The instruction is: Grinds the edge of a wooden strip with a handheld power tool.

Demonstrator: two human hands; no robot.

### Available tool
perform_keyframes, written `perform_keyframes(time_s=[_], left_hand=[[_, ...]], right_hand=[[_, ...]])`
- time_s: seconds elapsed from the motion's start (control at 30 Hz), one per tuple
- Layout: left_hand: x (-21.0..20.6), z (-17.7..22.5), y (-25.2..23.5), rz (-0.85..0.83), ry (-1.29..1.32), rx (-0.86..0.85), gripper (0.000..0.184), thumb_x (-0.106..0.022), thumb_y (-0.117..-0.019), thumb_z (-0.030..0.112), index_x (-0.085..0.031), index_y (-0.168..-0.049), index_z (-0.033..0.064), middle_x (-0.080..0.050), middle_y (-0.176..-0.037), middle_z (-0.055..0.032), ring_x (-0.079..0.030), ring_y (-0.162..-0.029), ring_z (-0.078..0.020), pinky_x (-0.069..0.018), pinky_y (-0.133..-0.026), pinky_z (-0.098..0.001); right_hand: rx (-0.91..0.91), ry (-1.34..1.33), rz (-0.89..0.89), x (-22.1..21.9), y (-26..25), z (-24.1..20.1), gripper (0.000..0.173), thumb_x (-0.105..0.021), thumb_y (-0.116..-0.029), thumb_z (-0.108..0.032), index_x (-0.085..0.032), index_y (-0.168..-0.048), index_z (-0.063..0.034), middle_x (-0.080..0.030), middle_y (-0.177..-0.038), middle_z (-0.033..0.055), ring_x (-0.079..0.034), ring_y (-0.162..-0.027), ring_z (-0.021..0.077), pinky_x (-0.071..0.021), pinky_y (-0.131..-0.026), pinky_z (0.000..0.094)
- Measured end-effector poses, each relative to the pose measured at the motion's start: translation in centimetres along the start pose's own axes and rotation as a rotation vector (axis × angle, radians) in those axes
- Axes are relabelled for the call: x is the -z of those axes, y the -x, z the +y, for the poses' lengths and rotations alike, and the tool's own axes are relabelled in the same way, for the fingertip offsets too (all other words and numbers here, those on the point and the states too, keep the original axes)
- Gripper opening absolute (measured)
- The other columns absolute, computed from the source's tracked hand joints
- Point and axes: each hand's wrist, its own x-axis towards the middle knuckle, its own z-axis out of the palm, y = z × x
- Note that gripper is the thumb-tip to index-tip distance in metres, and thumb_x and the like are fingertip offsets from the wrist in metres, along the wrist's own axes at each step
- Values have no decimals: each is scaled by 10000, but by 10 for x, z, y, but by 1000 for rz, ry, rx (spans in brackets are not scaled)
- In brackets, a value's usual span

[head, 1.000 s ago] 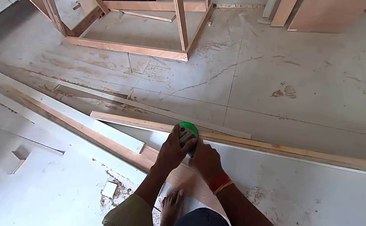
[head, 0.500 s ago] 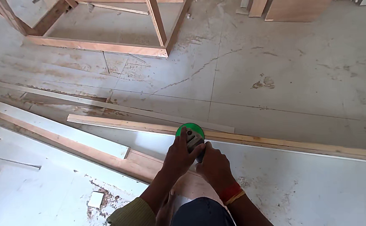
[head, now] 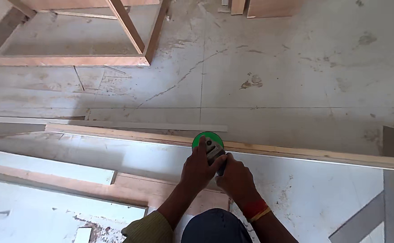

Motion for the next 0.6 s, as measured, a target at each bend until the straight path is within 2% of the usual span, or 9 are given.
perform_keyframes(time_s=[0.17, 0.4, 0.6], left_hand=[[-23, 31, 0, -42, -10, -64, 968, -552, -932, 710, -223, -1633, 129, -616, -1290, -187, -680, -1032, -351, -559, -879, -557], [-51, 69, 6, -111, -27, -103, 982, -557, -928, 711, -197, -1641, 140, -594, -1338, -176, -668, -1073, -336, -553, -898, -536], [-67, 100, 4, -163, -81, -157, 985, -552, -929, 718, -196, -1637, 133, -590, -1349, -176, -676, -1065, -330, -562, -889, -524]], right_hand=[[-69, -49, 39, 10, 6, 36, 531, -775, -806, -275, -575, -1275, -126, -708, -1016, 111, -710, -958, 302, -559, -788, 504], [-127, -93, 91, 17, 17, 82, 496, -781, -790, -291, -593, -1222, -136, -705, -967, 86, -706, -930, 280, -551, -776, 495], [-176, -137, 128, 27, 23, 112, 510, -800, -781, -288, -601, -1225, -132, -706, -958, 88, -703, -928, 281, -546, -774, 496]])
